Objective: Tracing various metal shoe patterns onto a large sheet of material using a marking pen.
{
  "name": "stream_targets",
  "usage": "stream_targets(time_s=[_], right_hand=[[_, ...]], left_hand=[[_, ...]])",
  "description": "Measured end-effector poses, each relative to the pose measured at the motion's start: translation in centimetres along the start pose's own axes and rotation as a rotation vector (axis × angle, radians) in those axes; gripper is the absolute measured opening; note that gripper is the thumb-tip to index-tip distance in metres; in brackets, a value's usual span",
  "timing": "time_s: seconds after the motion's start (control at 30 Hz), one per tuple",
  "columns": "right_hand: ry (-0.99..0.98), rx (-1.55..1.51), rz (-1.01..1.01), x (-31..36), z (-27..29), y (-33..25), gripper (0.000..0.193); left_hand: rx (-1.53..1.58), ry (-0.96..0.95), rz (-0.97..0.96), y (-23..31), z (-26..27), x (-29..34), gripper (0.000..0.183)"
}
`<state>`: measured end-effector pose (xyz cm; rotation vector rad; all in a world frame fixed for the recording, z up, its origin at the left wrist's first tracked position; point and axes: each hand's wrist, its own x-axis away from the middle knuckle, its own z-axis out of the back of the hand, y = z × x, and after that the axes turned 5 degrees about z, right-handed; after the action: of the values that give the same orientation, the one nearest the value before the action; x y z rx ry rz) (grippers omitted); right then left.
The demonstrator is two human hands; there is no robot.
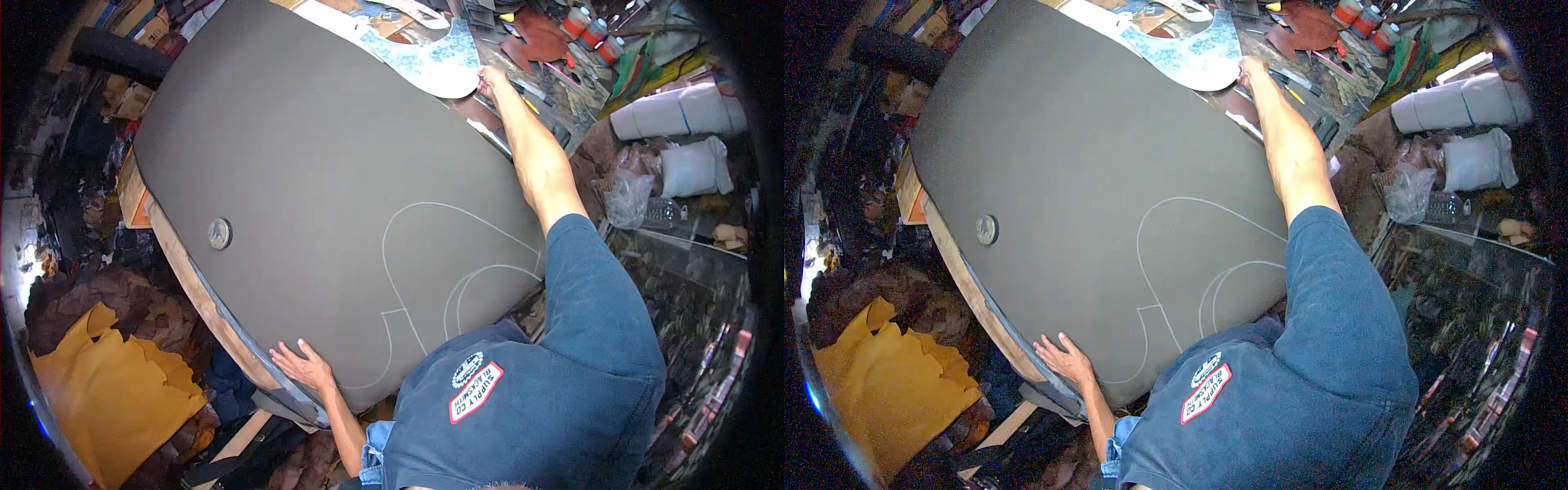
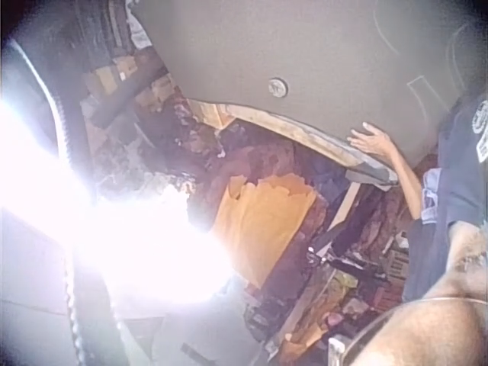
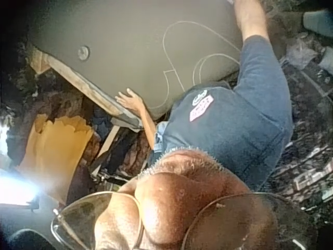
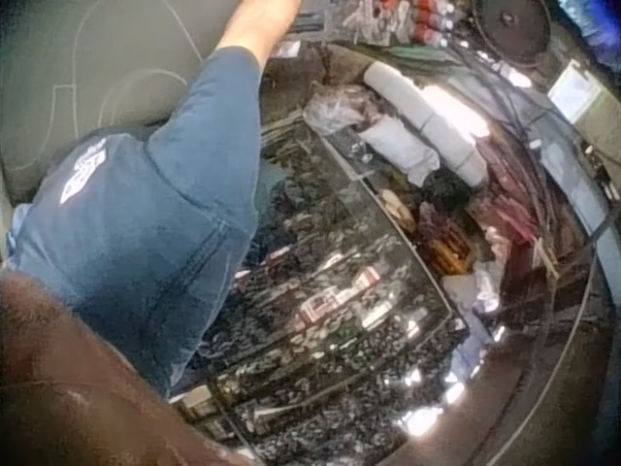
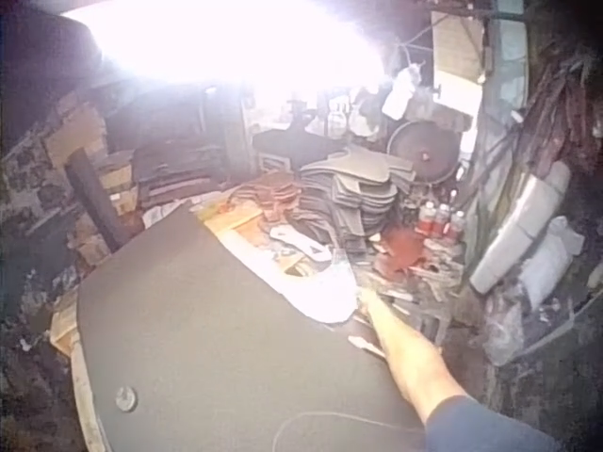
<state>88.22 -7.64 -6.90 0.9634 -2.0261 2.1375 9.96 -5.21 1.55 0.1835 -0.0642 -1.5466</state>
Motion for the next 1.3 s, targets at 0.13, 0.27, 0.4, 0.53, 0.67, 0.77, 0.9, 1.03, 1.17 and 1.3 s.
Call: stream_targets(time_s=[0.13,0.27,0.4,0.53,0.67,0.77,0.9,1.03,1.17,1.3], right_hand=[[0.124,1.813,0.547,1.3,-1.0,-0.3,0.008],[0.347,0.979,0.885,7.9,-3.7,1.4,0.021],[0.009,1.181,1.11,20.4,-2.2,4.2,0.023],[0.135,1.236,0.901,32.0,0.8,6.5,0.044],[0.383,1.362,1.009,37.5,4.9,8.0,0.042],[0.426,1.349,0.934,38.9,7.5,8.4,0.046],[0.359,1.365,0.673,39.9,8.9,7.2,0.051],[0.32,1.467,0.783,40.5,8.9,5.2,0.04],[0.117,1.332,0.675,41.1,9.3,5.4,0.036],[0.241,1.627,0.904,39.4,9.7,8.1,0.037]], left_hand=[[-0.05,-0.008,0.005,-0.2,-0.1,-0.1,0.057],[0.047,0.046,-0.06,-1.0,-0.2,-0.2,0.054],[0.223,0.164,-0.113,-1.6,-0.5,-1.3,0.049],[0.396,0.229,-0.066,-3.2,-1.2,-4.3,0.045],[0.537,0.076,0.095,-6.0,-1.6,-6.7,0.052],[0.825,-0.098,0.287,-6.8,-1.3,-7.7,0.056],[0.729,-0.304,0.333,-6.1,-0.1,-8.4,0.055],[0.816,-0.458,0.127,-7.0,0.1,-7.4,0.045],[0.824,-0.578,0.278,-10.3,0.8,-4.5,0.05],[0.715,-0.557,0.416,-11.8,2.8,-0.3,0.067]])
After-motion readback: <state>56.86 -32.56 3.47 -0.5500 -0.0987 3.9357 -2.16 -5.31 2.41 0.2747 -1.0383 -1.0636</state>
